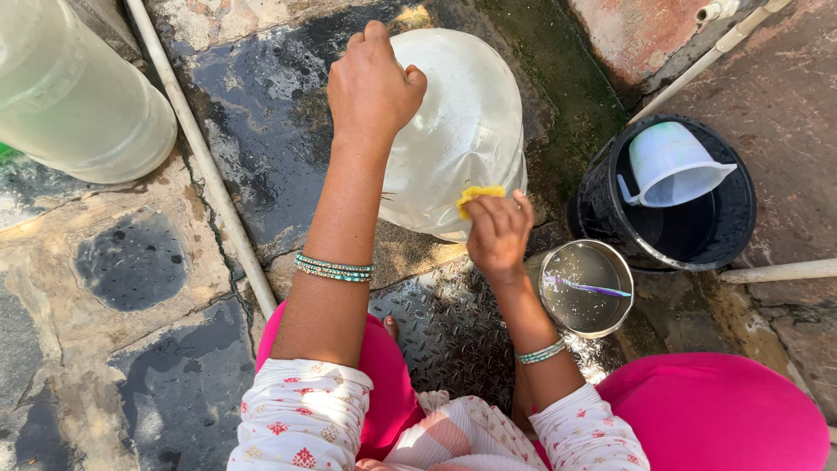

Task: The person scrubs the exterior of a large transparent water jug with a yellow sponge while sitting on the ground. They rotate the jug to clean different sides and occasionally dip the sponge into a metal pot of water nearby.

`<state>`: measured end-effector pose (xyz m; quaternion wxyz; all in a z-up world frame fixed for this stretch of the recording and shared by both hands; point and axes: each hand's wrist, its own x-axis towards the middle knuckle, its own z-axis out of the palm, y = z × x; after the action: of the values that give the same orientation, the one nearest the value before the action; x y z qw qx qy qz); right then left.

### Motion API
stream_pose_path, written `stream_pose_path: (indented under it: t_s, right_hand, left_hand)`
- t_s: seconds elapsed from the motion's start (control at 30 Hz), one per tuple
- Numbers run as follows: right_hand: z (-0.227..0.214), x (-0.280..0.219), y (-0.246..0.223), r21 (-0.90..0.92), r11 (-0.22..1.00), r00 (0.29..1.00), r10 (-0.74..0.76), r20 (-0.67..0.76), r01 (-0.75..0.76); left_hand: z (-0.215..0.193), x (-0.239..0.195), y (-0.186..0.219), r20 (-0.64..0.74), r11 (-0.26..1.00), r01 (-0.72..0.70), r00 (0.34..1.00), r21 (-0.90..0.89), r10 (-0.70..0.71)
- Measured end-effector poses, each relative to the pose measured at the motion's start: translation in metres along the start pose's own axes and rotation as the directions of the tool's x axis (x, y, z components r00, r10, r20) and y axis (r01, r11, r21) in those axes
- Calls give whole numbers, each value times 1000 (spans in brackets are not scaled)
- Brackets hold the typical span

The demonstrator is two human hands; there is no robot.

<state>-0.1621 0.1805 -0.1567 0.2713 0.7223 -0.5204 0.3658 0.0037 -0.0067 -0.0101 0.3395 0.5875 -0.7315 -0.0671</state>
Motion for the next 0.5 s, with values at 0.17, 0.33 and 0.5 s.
stream_pose_path:
  t_s: [0.17,0.33,0.5]
  right_hand:
    - [26,-18,8,194,929,940,334,-73,-315]
    - [44,-40,-46,399,794,863,504,-12,-458]
    - [39,-33,-46,459,704,822,559,114,-542]
  left_hand:
    - [-3,-1,-3,-21,1000,27,999,8,-27]
    - [-11,0,-14,18,996,85,996,23,-86]
    - [-24,4,-35,32,998,-59,998,-7,59]
